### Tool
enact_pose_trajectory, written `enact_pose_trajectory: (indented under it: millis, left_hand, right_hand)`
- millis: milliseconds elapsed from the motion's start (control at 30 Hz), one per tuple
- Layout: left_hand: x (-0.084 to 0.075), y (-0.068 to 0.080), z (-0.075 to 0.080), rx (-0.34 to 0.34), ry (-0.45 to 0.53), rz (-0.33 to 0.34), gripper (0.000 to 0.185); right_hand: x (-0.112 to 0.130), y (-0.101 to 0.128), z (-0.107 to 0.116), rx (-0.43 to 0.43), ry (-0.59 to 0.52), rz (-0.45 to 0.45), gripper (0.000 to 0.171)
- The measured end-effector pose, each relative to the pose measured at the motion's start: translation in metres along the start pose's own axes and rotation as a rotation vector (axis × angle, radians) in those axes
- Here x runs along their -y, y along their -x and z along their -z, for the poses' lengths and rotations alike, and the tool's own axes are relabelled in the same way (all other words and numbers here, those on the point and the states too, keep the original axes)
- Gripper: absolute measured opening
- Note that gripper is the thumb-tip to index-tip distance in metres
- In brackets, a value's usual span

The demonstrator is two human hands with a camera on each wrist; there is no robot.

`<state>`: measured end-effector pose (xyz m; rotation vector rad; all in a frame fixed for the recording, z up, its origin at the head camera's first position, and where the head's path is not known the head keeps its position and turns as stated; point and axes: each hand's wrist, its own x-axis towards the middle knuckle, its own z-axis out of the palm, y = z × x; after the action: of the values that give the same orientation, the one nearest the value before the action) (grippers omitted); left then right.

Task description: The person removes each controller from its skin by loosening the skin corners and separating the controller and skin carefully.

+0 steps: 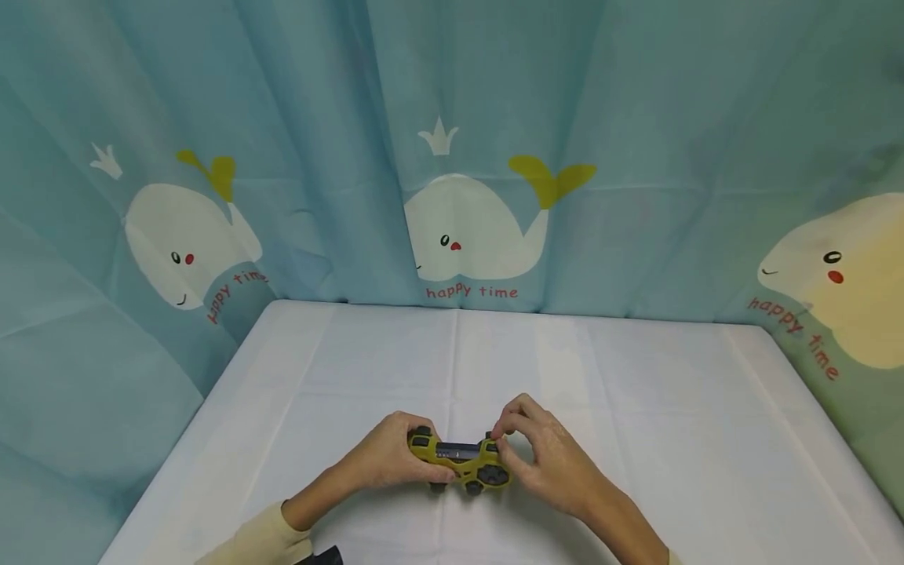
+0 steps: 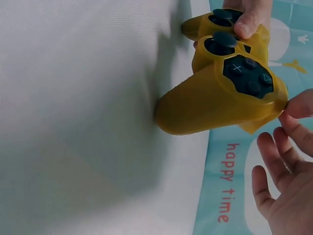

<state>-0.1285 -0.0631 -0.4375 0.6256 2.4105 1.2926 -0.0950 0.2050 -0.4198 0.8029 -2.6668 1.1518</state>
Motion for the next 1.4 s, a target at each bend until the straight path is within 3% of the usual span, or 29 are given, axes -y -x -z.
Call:
enact_pose_trajectory:
  millis: [167,333,400,567,700,867,1267,1400]
  left_hand:
    - [0.0,0.0,-0.001,0.006,0.025,0.003,0.032]
    - [-0.001,-0.001,0.0,0.004,0.013,0.007,0.033]
    - [-0.001,-0.001,0.001,0.001,-0.001,0.005,0.033]
    - [-0.001,-0.001,0.002,0.012,-0.02,0.003,0.033]
    - [-0.002,-0.003,0.001,0.019,-0.033,0.002,0.032]
    - [-0.001,-0.003,0.002,0.025,-0.033,0.003,0.033]
    - [-0.003,-0.001,0.003,0.044,-0.007,-0.003,0.031]
    - [-0.002,-0.001,0.005,0.046,-0.011,0.004,0.031]
  right_hand:
    - [0.001,0.002,-0.002,0.014,0.015,-0.043,0.02]
    - [0.003,-0.001,-0.001,0.02,0.077,0.058,0.03]
    - [0.007,-0.005,0.001,0.074,0.145,0.089,0.032]
    - [0.018,-0.02,0.008,0.301,0.336,0.11,0.028]
    - [0.024,-0.033,0.015,0.352,0.405,0.178,0.016]
    - [0.031,-0.042,0.021,0.398,0.369,0.215,0.016]
    - [0.028,-0.045,0.018,0.53,0.238,0.102,0.022]
    - [0.025,-0.046,0.021,0.513,0.215,0.085,0.022]
